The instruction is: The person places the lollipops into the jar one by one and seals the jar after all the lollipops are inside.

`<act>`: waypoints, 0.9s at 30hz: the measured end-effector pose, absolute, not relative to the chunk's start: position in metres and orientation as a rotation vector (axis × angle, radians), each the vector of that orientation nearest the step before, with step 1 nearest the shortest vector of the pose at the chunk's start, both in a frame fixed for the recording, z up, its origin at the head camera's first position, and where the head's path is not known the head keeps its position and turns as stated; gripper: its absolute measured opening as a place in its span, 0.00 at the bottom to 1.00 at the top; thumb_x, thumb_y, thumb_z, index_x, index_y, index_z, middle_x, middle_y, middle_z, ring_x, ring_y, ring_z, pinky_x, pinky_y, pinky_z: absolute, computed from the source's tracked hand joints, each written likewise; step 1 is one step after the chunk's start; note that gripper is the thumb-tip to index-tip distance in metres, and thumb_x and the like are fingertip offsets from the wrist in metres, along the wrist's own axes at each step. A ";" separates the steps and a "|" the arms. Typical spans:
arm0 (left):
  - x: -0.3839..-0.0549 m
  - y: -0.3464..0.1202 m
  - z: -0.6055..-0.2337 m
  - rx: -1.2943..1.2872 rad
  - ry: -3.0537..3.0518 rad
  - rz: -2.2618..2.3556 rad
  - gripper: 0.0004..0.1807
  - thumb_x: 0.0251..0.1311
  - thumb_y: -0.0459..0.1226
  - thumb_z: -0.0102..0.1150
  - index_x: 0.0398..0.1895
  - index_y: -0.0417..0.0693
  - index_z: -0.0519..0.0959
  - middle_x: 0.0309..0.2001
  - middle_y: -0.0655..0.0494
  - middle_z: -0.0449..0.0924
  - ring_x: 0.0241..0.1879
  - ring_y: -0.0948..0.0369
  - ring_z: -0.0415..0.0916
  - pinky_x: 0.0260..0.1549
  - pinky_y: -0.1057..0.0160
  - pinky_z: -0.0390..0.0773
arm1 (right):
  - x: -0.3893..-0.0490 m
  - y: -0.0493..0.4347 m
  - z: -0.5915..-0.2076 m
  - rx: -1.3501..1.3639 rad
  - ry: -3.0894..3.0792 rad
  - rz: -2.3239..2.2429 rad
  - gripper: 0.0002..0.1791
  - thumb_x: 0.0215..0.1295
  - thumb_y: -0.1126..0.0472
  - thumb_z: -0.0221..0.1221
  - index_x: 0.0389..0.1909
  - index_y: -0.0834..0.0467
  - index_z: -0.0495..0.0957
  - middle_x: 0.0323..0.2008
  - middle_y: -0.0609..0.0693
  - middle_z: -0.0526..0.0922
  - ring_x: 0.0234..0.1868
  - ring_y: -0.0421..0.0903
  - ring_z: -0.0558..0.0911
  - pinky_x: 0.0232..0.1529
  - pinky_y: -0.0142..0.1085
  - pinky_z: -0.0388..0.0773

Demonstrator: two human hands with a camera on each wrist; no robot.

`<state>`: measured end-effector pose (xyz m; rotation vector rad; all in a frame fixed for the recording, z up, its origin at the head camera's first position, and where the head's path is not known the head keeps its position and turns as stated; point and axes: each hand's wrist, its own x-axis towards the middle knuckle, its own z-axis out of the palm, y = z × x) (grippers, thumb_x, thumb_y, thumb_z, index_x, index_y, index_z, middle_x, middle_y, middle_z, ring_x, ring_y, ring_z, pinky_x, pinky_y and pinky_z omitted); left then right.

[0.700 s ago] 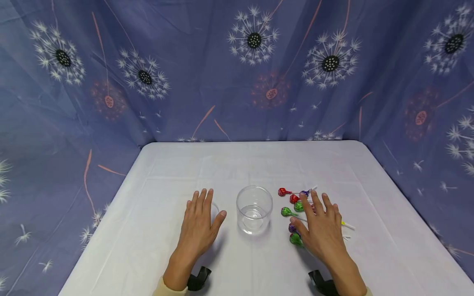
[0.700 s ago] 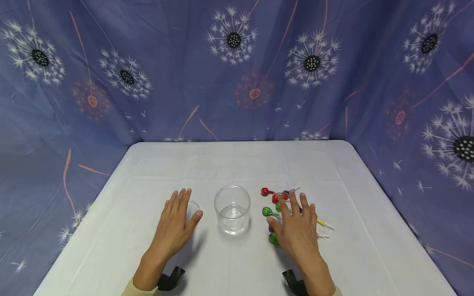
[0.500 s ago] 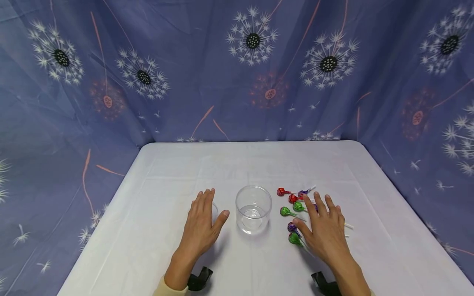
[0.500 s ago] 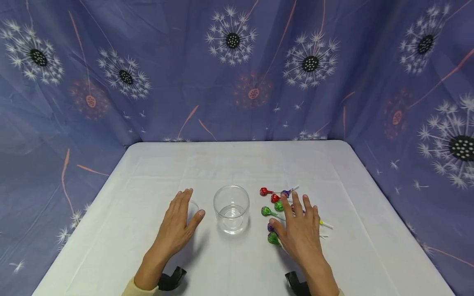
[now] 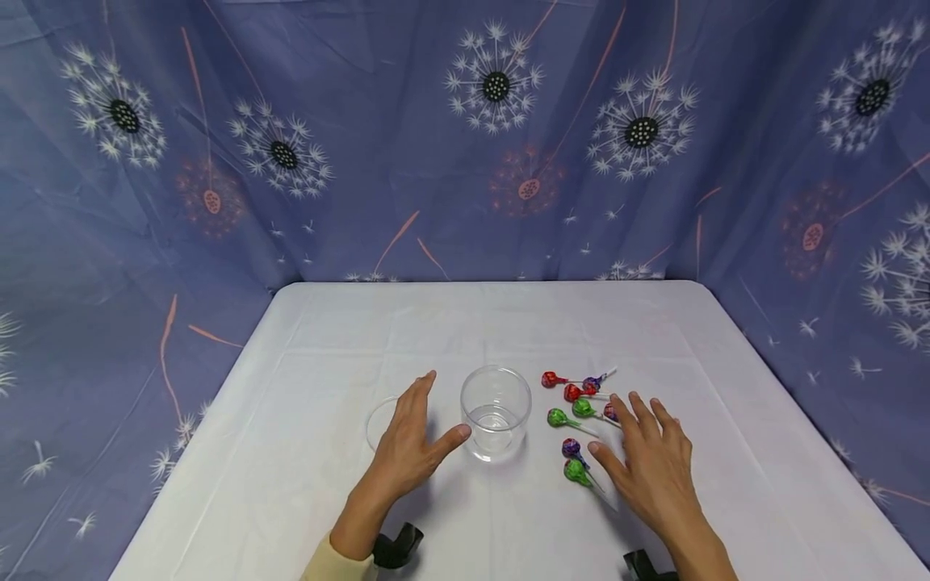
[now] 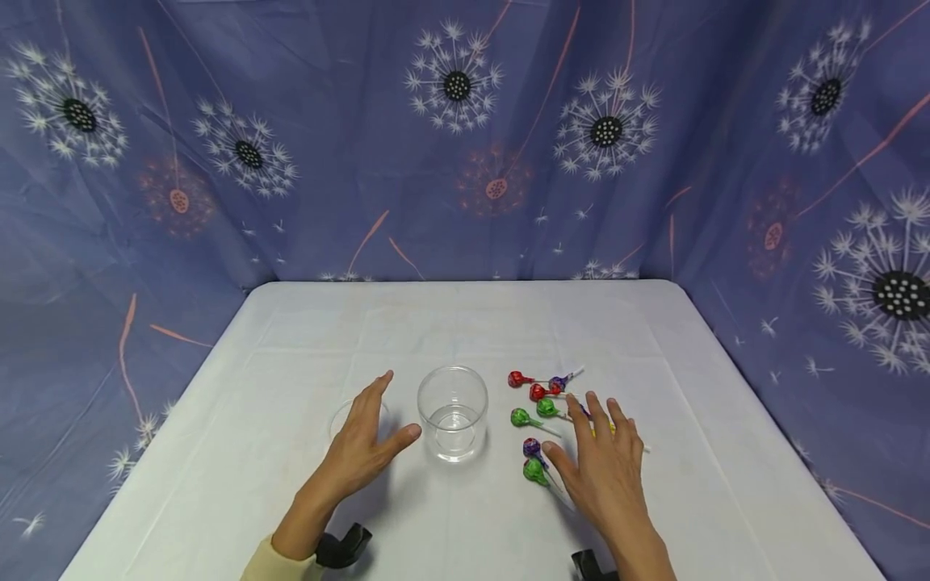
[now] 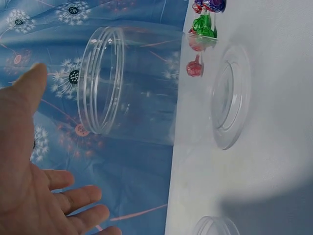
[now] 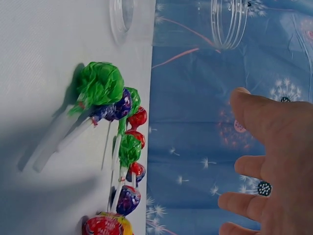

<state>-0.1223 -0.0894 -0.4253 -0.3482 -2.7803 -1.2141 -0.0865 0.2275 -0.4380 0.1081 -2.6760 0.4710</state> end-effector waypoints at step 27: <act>-0.146 -0.063 -0.437 -0.490 -2.803 -1.460 0.62 0.39 0.58 0.72 0.74 0.54 0.45 0.73 0.55 0.49 0.72 0.54 0.51 0.66 0.46 0.59 | -0.067 0.246 -0.453 0.022 -2.558 0.562 0.35 0.41 0.55 0.73 0.54 0.60 0.75 0.38 0.59 0.74 0.43 0.59 0.65 0.42 0.50 0.54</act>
